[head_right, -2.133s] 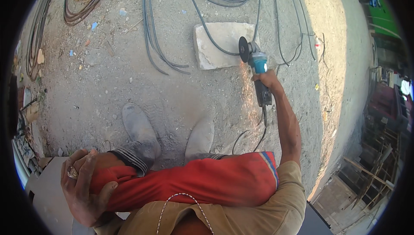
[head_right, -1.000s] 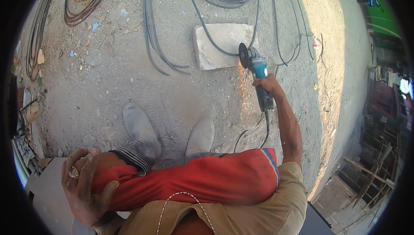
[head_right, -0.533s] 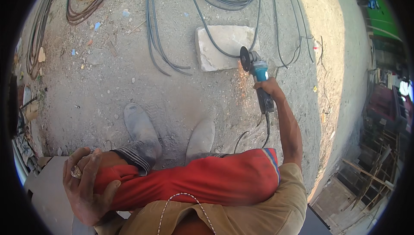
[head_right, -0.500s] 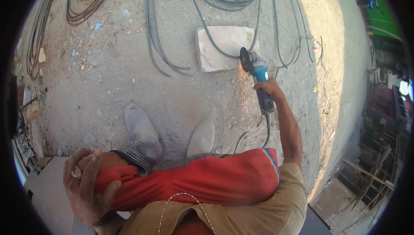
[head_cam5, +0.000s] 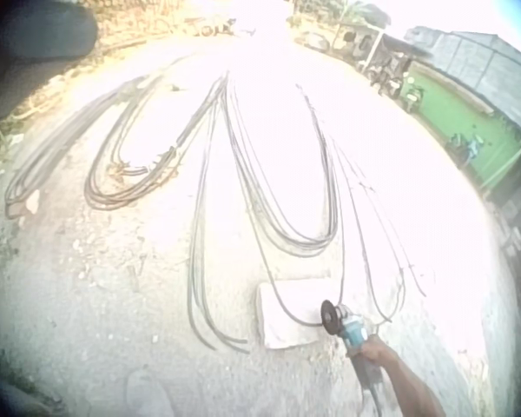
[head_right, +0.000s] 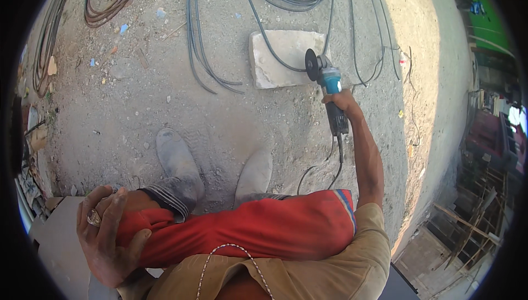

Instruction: The person uses a power angle grinder to cut a stone on the ground, periodically adjusting the position of the stone and nearby metal rods by hand.

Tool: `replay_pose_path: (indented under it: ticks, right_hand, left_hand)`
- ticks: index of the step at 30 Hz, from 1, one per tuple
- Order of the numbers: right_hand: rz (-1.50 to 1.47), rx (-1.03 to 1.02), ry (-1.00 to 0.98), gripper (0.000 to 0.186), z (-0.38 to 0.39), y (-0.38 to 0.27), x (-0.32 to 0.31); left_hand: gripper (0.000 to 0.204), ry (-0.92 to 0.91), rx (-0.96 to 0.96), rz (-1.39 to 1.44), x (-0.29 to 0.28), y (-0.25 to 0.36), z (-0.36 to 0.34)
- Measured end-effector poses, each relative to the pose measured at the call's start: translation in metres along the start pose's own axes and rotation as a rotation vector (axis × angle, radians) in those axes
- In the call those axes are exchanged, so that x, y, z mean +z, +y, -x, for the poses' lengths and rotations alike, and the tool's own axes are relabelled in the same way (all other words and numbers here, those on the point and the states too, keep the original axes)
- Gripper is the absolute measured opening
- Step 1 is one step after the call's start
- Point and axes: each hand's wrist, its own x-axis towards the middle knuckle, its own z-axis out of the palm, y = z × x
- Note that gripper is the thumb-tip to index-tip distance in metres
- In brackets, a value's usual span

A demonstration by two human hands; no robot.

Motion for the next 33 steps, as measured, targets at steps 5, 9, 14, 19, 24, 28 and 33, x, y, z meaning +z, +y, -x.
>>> replay_pose_path:
  ticks: [5, 9, 14, 19, 24, 28, 33]
  right_hand:
    - [-0.005, 0.021, 0.003, 0.029, -0.015, 0.006, -0.002]
    - [-0.015, 0.058, 0.002, 0.028, -0.009, 0.004, 0.002]
    - [0.002, 0.025, -0.019, 0.03, 0.0, -0.001, 0.002]
    - [0.048, 0.041, 0.009, 0.031, 0.006, -0.001, 0.001]
    - [0.06, 0.024, 0.014, 0.03, 0.005, 0.005, 0.001]
    - [0.058, 0.073, 0.017, 0.029, 0.0, 0.013, -0.001]
    - [0.063, 0.083, 0.022, 0.028, 0.006, 0.013, -0.001]
  left_hand:
    - [0.07, -0.013, 0.013, 0.008, 0.001, 0.001, -0.002]
    - [0.068, -0.019, -0.009, -0.004, 0.001, 0.003, -0.003]
    - [0.065, 0.02, -0.038, -0.039, -0.002, 0.01, -0.006]
    - [0.064, 0.025, -0.003, -0.002, 0.0, 0.001, -0.004]
    - [0.064, 0.035, -0.011, 0.005, 0.001, 0.0, -0.003]
    - [0.065, 0.055, -0.004, 0.018, 0.001, -0.002, 0.0]
    - [0.066, 0.043, 0.0, 0.013, 0.001, -0.004, 0.002]
